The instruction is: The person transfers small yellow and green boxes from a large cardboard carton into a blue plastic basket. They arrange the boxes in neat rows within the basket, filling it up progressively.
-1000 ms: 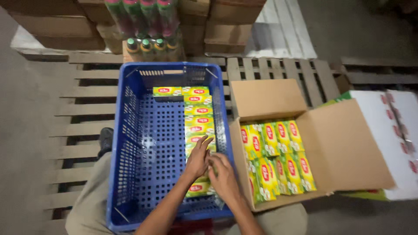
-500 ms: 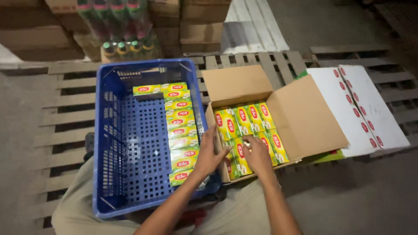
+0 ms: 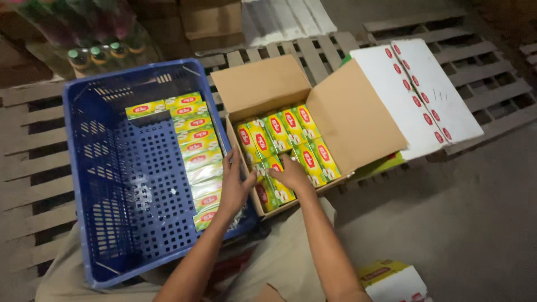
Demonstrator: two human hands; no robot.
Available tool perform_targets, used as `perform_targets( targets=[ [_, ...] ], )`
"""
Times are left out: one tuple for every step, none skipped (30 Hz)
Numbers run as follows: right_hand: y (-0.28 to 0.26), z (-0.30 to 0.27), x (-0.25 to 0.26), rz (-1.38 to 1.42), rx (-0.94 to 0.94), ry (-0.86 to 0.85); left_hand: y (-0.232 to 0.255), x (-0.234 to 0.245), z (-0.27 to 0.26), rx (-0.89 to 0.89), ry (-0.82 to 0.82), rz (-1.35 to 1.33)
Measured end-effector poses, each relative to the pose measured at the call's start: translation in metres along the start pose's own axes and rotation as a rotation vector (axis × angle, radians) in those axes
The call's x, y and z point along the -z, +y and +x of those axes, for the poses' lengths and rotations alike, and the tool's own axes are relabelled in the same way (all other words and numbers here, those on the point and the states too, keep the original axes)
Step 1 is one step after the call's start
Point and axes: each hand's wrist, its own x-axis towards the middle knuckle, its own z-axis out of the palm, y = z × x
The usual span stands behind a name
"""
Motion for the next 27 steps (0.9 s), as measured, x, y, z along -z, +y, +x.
perform_targets(
  targets=[
    [-0.003, -0.003, 0.001, 0.005, -0.002, 0.005, 0.001, 0.000, 0.000, -0.005, -0.005, 0.002],
    [-0.006, -0.006, 0.003, 0.003, -0.007, -0.006, 0.003, 0.000, -0.001, 0.002, -0.004, -0.002],
    [-0.009, -0.009, 0.005, -0.003, -0.011, -0.017, 0.004, 0.000, -0.002, 0.009, 0.000, -0.008],
    [-0.013, -0.012, 0.008, -0.001, -0.013, -0.011, 0.004, -0.001, 0.000, 0.004, -0.004, -0.009],
    [-0.017, -0.015, 0.009, 0.023, -0.021, -0.020, 0.003, -0.001, -0.001, -0.002, 0.003, -0.002],
    [-0.021, -0.019, 0.010, 0.047, -0.029, -0.029, 0.002, 0.000, -0.001, -0.007, 0.009, 0.005],
    [-0.020, -0.018, 0.008, 0.050, -0.027, -0.026, 0.003, 0.000, -0.001, -0.011, 0.009, 0.007],
    [-0.019, -0.016, 0.006, 0.034, -0.029, -0.020, 0.003, 0.000, 0.000, -0.010, 0.008, 0.012],
    [-0.017, -0.015, 0.003, 0.015, -0.030, -0.019, 0.002, 0.000, -0.002, -0.005, 0.010, 0.015],
    [-0.022, -0.020, 0.007, 0.013, -0.027, -0.020, 0.006, 0.000, -0.002, -0.004, 0.014, 0.015],
    [-0.028, -0.025, 0.010, 0.006, -0.056, -0.040, 0.009, 0.001, -0.003, -0.013, 0.010, 0.007],
    [-0.035, -0.031, 0.013, 0.000, -0.086, -0.060, 0.012, 0.003, -0.004, -0.022, 0.006, 0.000],
    [-0.035, -0.029, 0.009, -0.006, -0.077, -0.060, 0.007, 0.000, -0.003, -0.023, 0.016, -0.002],
    [-0.036, -0.028, 0.006, -0.019, -0.100, -0.068, 0.003, -0.003, -0.002, -0.010, 0.006, -0.010],
    [-0.036, -0.025, 0.003, -0.033, -0.121, -0.075, -0.002, -0.005, 0.000, 0.003, -0.003, -0.018],
    [-0.037, -0.025, 0.006, -0.039, -0.111, -0.074, -0.001, -0.009, 0.005, 0.001, 0.008, -0.020],
    [-0.039, -0.028, 0.005, -0.036, -0.128, -0.061, -0.002, -0.010, 0.005, -0.002, 0.013, -0.009],
    [-0.041, -0.030, 0.004, -0.034, -0.145, -0.047, -0.003, -0.011, 0.006, -0.005, 0.018, 0.001],
    [-0.031, -0.022, -0.004, -0.042, -0.135, -0.049, -0.001, -0.009, 0.005, -0.005, 0.031, -0.002],
    [-0.021, -0.014, -0.011, -0.013, -0.147, -0.035, 0.001, -0.008, 0.005, -0.005, 0.024, 0.027],
    [-0.011, -0.007, -0.019, 0.017, -0.161, -0.023, 0.003, -0.006, 0.002, -0.003, 0.013, 0.055],
    [-0.008, -0.005, -0.022, 0.010, -0.154, -0.026, 0.001, -0.009, 0.002, 0.000, 0.023, 0.052],
    [-0.006, -0.002, -0.026, -0.013, -0.158, -0.024, 0.000, -0.010, 0.002, -0.017, 0.033, 0.059],
    [-0.004, 0.002, -0.030, -0.035, -0.162, -0.021, -0.002, -0.010, 0.003, -0.033, 0.042, 0.066],
    [0.012, 0.015, -0.036, -0.044, -0.157, -0.031, -0.004, -0.012, 0.001, -0.023, 0.052, 0.064],
    [0.028, 0.029, -0.043, -0.055, -0.145, -0.020, -0.006, -0.013, 0.000, -0.029, 0.050, 0.048],
    [0.040, 0.045, -0.049, -0.059, -0.131, -0.004, -0.008, -0.011, 0.002, -0.043, 0.046, 0.038]
  ],
)
